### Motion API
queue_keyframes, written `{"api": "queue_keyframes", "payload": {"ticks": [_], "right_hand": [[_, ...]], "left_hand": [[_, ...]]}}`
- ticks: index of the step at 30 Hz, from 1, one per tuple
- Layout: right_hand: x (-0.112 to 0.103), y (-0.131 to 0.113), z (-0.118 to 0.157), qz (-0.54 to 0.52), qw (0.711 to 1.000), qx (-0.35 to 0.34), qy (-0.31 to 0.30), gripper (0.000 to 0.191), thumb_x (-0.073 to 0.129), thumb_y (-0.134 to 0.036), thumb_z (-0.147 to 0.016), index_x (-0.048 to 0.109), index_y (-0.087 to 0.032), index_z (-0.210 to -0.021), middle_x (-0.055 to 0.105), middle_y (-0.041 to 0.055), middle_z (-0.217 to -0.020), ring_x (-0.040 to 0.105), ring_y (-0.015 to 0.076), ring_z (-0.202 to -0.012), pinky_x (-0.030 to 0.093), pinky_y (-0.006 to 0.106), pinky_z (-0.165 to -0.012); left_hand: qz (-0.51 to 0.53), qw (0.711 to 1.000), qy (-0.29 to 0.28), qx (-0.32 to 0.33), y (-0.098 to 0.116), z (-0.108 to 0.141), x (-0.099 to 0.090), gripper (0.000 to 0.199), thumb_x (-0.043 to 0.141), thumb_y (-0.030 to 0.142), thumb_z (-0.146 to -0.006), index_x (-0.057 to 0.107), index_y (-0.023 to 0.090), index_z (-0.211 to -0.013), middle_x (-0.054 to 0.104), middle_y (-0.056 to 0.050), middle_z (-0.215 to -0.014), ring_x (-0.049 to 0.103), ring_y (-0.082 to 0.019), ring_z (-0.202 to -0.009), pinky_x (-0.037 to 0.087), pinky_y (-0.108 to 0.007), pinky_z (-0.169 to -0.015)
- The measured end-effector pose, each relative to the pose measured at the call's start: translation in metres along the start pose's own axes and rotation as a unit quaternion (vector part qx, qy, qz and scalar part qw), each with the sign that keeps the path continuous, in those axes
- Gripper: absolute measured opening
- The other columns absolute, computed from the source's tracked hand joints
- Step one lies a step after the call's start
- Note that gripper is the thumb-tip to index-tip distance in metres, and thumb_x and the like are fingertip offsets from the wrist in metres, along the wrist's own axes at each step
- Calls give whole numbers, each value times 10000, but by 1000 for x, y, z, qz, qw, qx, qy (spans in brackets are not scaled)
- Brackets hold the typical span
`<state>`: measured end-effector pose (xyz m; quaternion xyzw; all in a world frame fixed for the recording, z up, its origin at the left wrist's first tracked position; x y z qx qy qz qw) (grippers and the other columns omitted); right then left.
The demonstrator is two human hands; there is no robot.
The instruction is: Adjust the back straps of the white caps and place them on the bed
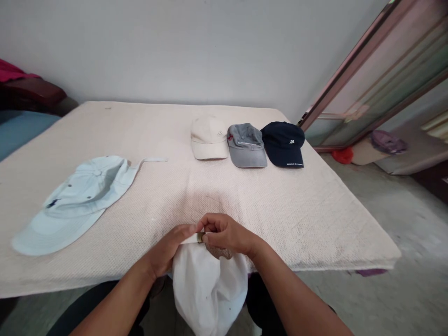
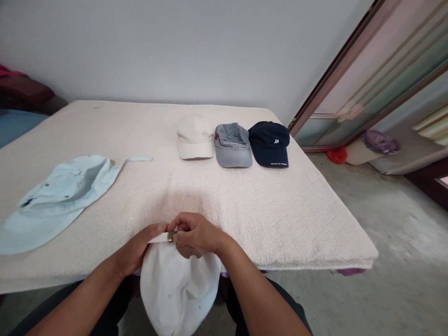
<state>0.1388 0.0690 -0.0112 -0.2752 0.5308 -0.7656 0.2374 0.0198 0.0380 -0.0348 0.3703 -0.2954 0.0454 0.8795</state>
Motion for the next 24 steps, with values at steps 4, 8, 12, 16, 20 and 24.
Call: {"api": "queue_keyframes", "payload": {"ticks": [4,8,12,16,20,24], "right_hand": [[-2,1,2,-6,1000,1,8,163,601,-198,-771,603,-171,-931,484,-76,-538,380,46,-415,280,179,-405],[-17,-5,11,-59,997,-13,52,177,602,-292,-821,593,-169,-948,512,-56,-552,401,63,-444,305,198,-442],[-36,-6,28,-79,992,-4,102,228,622,-379,-829,625,-170,-919,521,-27,-653,425,80,-552,310,206,-504],[-44,-1,45,-117,990,4,85,268,633,-410,-824,650,-168,-937,522,-11,-746,449,87,-626,340,212,-574],[-47,11,59,-141,987,12,71,267,732,-345,-731,652,-174,-919,581,14,-833,516,130,-740,394,247,-668],[-60,18,69,-194,973,-32,118,215,753,-274,-693,646,-165,-845,603,13,-824,535,132,-741,410,259,-705]], "left_hand": [[-26,1000,-13,-1,2,0,3,143,715,247,-743,693,110,-777,657,-55,-665,593,-134,-583,424,-240,-588],[20,999,21,41,13,1,1,155,732,211,-720,631,130,-635,613,-13,-584,540,-95,-499,403,-199,-505],[135,978,138,78,31,9,-13,73,721,202,-695,668,152,-705,682,-22,-644,619,-148,-558,508,-258,-579],[234,954,164,91,53,16,-13,134,594,305,-795,669,195,-781,716,1,-682,669,-195,-634,554,-319,-662],[203,938,247,130,72,21,-15,209,493,345,-859,657,218,-845,721,14,-648,695,-252,-759,574,-331,-655],[165,938,267,150,74,8,-12,252,435,305,-898,667,208,-921,727,19,-649,694,-234,-749,581,-288,-603]]}}
Point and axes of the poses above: each hand's wrist, its own z-axis away from the middle knuckle, its own x-axis out of the palm, y = z × x, the point moved 6 cm from there along -z, towards the middle knuckle
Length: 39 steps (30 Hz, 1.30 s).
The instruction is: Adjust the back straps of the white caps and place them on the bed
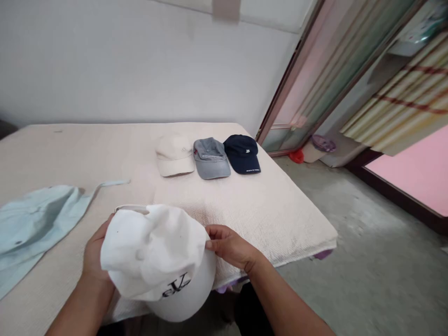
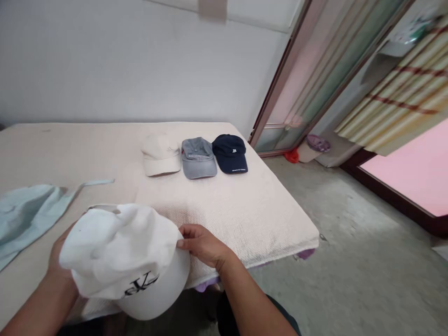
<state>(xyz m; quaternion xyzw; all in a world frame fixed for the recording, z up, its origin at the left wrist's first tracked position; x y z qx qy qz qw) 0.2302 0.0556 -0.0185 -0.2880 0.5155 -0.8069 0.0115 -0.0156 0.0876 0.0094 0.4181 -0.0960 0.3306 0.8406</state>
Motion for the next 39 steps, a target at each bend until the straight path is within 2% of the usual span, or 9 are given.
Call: {"api": "queue_keyframes", "payload": {"ticks": [5,10,14,17,22,25,28,34,39], "right_hand": [[-43,-22,16,-54,986,-88,134,214,740,-318,-714,624,-171,-818,617,6,-743,553,129,-628,433,257,-616],[-111,-61,55,-51,936,-215,272,255,740,-332,-688,653,-179,-871,676,10,-770,588,142,-632,465,273,-627],[-178,-78,100,24,860,-283,424,298,709,-349,-659,669,-175,-898,709,34,-806,624,194,-708,490,319,-674],[-221,-77,130,160,777,-256,553,327,619,-393,-691,694,-157,-903,722,73,-895,642,230,-817,494,354,-760],[-253,-70,155,224,679,-212,666,274,575,-296,-662,711,-135,-838,703,124,-952,600,293,-961,411,432,-917],[-230,-81,159,273,600,-241,712,313,507,-242,-714,686,-132,-945,667,126,-1030,567,279,-1018,376,438,-953],[-174,-95,141,356,557,-313,682,264,473,-200,-775,663,-144,-948,660,96,-959,597,231,-909,441,381,-853],[-40,-82,48,448,682,-374,441,155,470,-160,-846,622,-177,-868,643,41,-804,607,184,-782,454,309,-745],[48,-41,-18,472,786,-337,214,144,458,-139,-875,589,-181,-915,632,41,-831,611,159,-757,448,275,-711]], "left_hand": [[-47,996,-81,-12,-33,-13,23,253,450,164,-894,690,148,-971,753,-26,-804,693,-213,-792,587,-282,-687],[-101,983,-147,-53,-65,-12,41,211,507,80,-863,702,113,-936,720,-124,-1009,690,-181,-835,587,-256,-701],[-136,977,-152,-58,-74,-8,46,200,516,66,-863,698,103,-939,709,-108,-951,672,-130,-712,570,-208,-591],[-141,978,-140,-57,-77,-8,47,180,527,57,-857,695,102,-901,700,-78,-863,646,-103,-649,553,-187,-554],[-138,979,-131,-68,-81,-9,48,165,526,50,-852,681,95,-884,667,-57,-771,606,-88,-575,526,-177,-496],[-123,982,-124,-68,-81,-11,45,167,508,52,-861,672,80,-883,652,-58,-764,587,-84,-542,512,-182,-463],[-76,991,-99,-55,-77,-15,39,162,501,48,-861,660,73,-847,639,-51,-758,578,-78,-524,495,-174,-437],[61,998,-30,-8,-50,-19,10,171,485,33,-850,613,87,-750,597,-24,-670,529,-56,-466,453,-144,-405],[140,988,28,59,-4,-16,-43,190,451,24,-841,571,108,-720,566,-12,-615,503,-57,-439,424,-144,-383]]}}
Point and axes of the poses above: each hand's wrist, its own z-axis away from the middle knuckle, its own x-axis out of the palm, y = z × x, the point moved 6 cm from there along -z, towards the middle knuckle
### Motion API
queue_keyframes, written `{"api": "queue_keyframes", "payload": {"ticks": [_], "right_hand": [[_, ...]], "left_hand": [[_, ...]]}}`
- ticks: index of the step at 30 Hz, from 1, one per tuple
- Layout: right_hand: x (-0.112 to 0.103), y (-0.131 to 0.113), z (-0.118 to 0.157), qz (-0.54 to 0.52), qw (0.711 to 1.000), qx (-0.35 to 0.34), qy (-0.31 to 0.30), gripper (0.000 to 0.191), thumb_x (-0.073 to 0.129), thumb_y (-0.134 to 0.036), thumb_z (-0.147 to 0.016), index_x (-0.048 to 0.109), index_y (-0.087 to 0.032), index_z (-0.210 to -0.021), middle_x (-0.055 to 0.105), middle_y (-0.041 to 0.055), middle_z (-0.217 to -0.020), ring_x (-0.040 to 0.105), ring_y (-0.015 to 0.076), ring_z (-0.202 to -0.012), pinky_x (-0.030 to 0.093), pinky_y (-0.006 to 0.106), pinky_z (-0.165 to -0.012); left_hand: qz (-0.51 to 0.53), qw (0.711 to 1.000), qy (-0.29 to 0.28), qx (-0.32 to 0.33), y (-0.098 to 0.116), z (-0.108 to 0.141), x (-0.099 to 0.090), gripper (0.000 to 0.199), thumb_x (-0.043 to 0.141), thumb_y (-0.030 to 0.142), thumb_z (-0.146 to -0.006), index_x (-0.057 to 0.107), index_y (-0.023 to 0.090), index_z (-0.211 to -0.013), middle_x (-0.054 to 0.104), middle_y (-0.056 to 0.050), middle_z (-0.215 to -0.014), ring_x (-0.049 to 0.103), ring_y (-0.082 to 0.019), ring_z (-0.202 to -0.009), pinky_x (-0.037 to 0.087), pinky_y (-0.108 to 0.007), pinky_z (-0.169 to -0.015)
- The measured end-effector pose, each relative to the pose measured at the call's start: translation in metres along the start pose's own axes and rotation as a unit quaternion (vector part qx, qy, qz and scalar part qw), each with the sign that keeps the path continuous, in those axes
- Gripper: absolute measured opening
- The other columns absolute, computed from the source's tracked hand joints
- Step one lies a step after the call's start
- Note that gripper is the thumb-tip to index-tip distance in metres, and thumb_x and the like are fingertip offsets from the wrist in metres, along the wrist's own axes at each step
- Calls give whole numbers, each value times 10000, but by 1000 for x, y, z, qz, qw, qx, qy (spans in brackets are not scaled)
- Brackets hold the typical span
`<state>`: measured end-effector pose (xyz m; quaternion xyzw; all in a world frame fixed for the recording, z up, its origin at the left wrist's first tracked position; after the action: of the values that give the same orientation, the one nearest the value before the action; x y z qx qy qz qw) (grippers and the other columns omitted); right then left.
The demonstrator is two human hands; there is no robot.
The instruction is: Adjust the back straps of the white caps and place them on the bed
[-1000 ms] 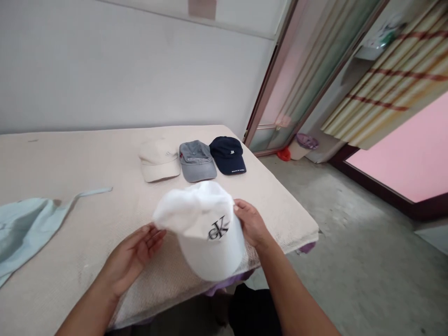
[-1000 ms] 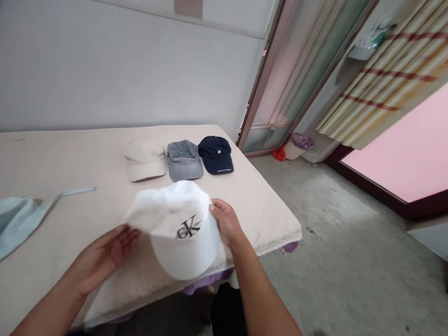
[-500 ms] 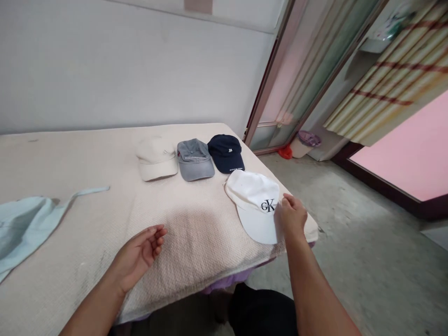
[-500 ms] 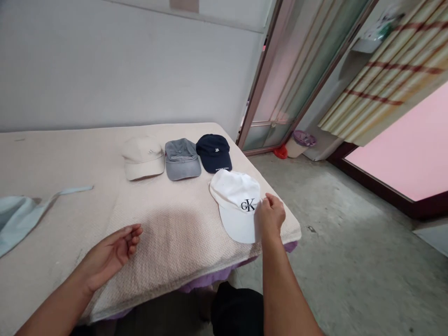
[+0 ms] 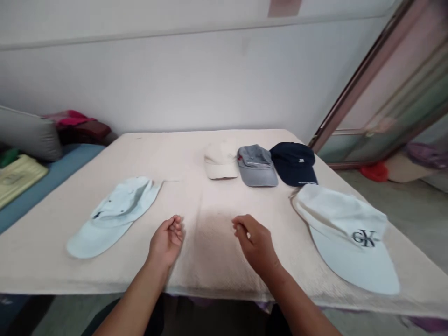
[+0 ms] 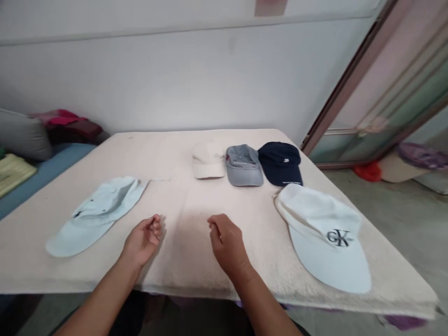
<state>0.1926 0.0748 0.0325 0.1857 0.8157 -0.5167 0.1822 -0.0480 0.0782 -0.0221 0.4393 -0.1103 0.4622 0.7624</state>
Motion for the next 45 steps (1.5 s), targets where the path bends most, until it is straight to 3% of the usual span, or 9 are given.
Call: {"api": "queue_keyframes", "payload": {"ticks": [6,13,18,22,31,35,40,43,45], "right_hand": [[81,-31,0,-15,991,-24,-130,159,429,-104,-868,559,-188,-902,614,46,-836,586,167,-763,428,279,-697],[149,-64,2,-6,973,-74,-219,184,417,-54,-830,537,-176,-898,580,42,-811,542,160,-721,406,268,-650],[177,-79,5,5,964,-88,-251,208,411,-45,-820,542,-174,-918,578,40,-822,537,158,-727,401,271,-658],[191,-85,7,20,954,-92,-285,224,420,-47,-805,562,-168,-929,591,44,-840,542,160,-733,406,275,-666],[210,-94,8,45,935,-94,-338,259,426,-68,-813,594,-148,-993,625,77,-922,577,178,-799,428,288,-706],[215,-96,9,49,932,-91,-348,270,435,-59,-796,600,-140,-993,627,86,-918,586,188,-808,433,297,-708],[216,-97,9,-4,940,-67,-333,219,460,-72,-798,611,-166,-926,638,60,-876,580,175,-798,428,296,-722],[221,-88,7,-89,943,28,-320,143,483,-109,-817,607,-179,-810,628,27,-745,574,152,-714,419,278,-671],[225,-77,6,-181,922,137,-314,134,500,-197,-853,592,-171,-759,609,23,-673,569,143,-639,417,267,-609]], "left_hand": [[89,989,90,78,72,-6,-66,202,396,1,-824,526,121,-726,593,-28,-636,527,-60,-447,420,-138,-371],[148,976,131,87,100,-1,-113,182,376,71,-898,519,113,-793,648,-105,-795,605,-87,-563,507,-165,-439],[152,971,153,101,105,7,-133,181,403,84,-920,531,98,-793,660,-129,-875,632,-85,-627,519,-151,-473],[136,968,174,122,112,11,-150,207,406,75,-916,544,93,-763,662,-110,-879,603,-59,-572,484,-134,-438],[145,954,180,191,148,13,-185,182,453,37,-836,538,112,-694,524,47,-579,443,-22,-379,335,-136,-311],[138,962,174,158,155,17,-190,233,396,51,-879,524,131,-702,536,54,-541,427,-21,-343,337,-133,-307],[114,990,82,28,137,17,-168,344,402,157,-938,427,179,-596,365,89,-397,359,-37,-272,288,-143,-269],[98,993,50,38,127,20,-151,344,457,106,-904,398,186,-575,374,92,-410,338,-29,-267,283,-152,-272],[79,995,26,54,118,25,-139,312,505,57,-859,421,176,-584,385,97,-423,316,-19,-268,271,-154,-279]]}}
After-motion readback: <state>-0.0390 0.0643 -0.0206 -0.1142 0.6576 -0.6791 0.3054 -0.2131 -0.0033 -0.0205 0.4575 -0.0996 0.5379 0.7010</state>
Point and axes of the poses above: each hand's wrist, its own z-axis away from the middle knuckle, its own x-axis out of the palm, y = z × x, the point moved 6 cm from there along -z, towards the middle knuckle
